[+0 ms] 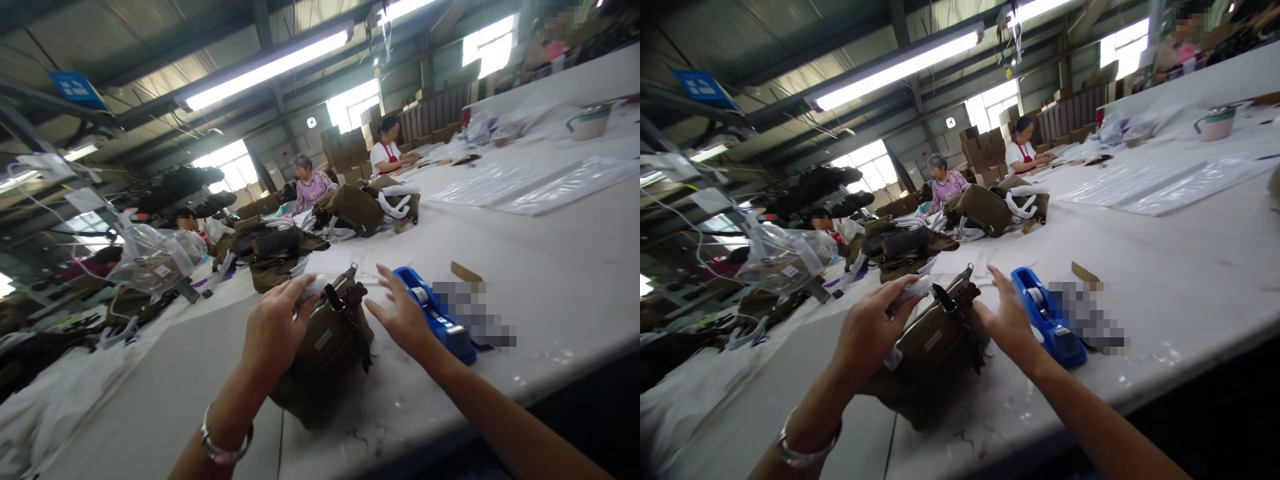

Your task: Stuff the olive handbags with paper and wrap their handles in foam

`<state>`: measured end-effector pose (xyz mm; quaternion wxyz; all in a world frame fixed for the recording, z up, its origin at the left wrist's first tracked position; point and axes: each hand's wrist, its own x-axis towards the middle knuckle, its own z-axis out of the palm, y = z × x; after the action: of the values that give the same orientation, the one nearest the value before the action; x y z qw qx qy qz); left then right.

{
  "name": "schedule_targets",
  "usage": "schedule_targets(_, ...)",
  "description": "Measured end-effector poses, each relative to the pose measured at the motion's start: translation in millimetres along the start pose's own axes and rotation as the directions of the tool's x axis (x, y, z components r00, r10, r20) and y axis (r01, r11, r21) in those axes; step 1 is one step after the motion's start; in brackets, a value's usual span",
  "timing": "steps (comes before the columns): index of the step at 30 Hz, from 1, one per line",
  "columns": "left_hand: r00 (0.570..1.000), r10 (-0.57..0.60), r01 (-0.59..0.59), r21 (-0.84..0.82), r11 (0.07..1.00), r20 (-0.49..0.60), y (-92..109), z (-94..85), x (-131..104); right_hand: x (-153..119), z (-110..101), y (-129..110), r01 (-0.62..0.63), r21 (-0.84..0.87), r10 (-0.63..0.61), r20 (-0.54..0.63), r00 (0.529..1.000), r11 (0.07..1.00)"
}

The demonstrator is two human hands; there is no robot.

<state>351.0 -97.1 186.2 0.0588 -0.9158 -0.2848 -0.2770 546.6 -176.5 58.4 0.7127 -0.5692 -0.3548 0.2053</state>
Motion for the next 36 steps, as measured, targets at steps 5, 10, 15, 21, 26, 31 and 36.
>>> schedule_targets(5, 0.997, 0.076, -0.072, -0.112, 0.991, 0.029, 2, 6.8, 2, 2, 18, -39, 0.656, -0.219, -0.618, 0.220, 0.754, 0.722)
schedule_targets(10, 0.988, 0.151, -0.152, -0.022, 0.988, -0.015, -9, 5.0, -5, 24, 39, -46, 0.743, -0.226, -0.681, 0.298, 0.669, 0.630)
schedule_targets(15, 0.950, 0.223, -0.143, 0.328, 0.934, -0.220, -22, -0.5, -19, 31, 45, -38, 0.724, -0.356, -0.629, 0.359, 0.690, 0.591)
schedule_targets(21, 0.949, 0.261, -0.164, 0.432, 0.887, -0.178, -20, -4.2, -21, 29, 51, -15, 0.562, -0.263, -0.471, 0.338, 0.815, 0.784)
schedule_targets(26, 0.947, 0.316, -0.298, 0.519, 0.801, 0.055, 4, -9.4, -4, 24, 49, -6, 0.483, -0.189, -0.432, 0.254, 0.865, 0.855)
schedule_targets(31, 0.909, 0.198, -0.364, 0.469, 0.804, 0.366, 36, -18.7, 27, 19, 43, -5, 0.389, -0.029, -0.374, 0.222, 0.901, 0.921)
schedule_targets(36, 0.836, 0.192, -0.384, 0.298, 0.874, 0.515, 51, -11.0, 45, 15, 34, 11, 0.343, -0.149, -0.296, 0.267, 0.917, 0.928)
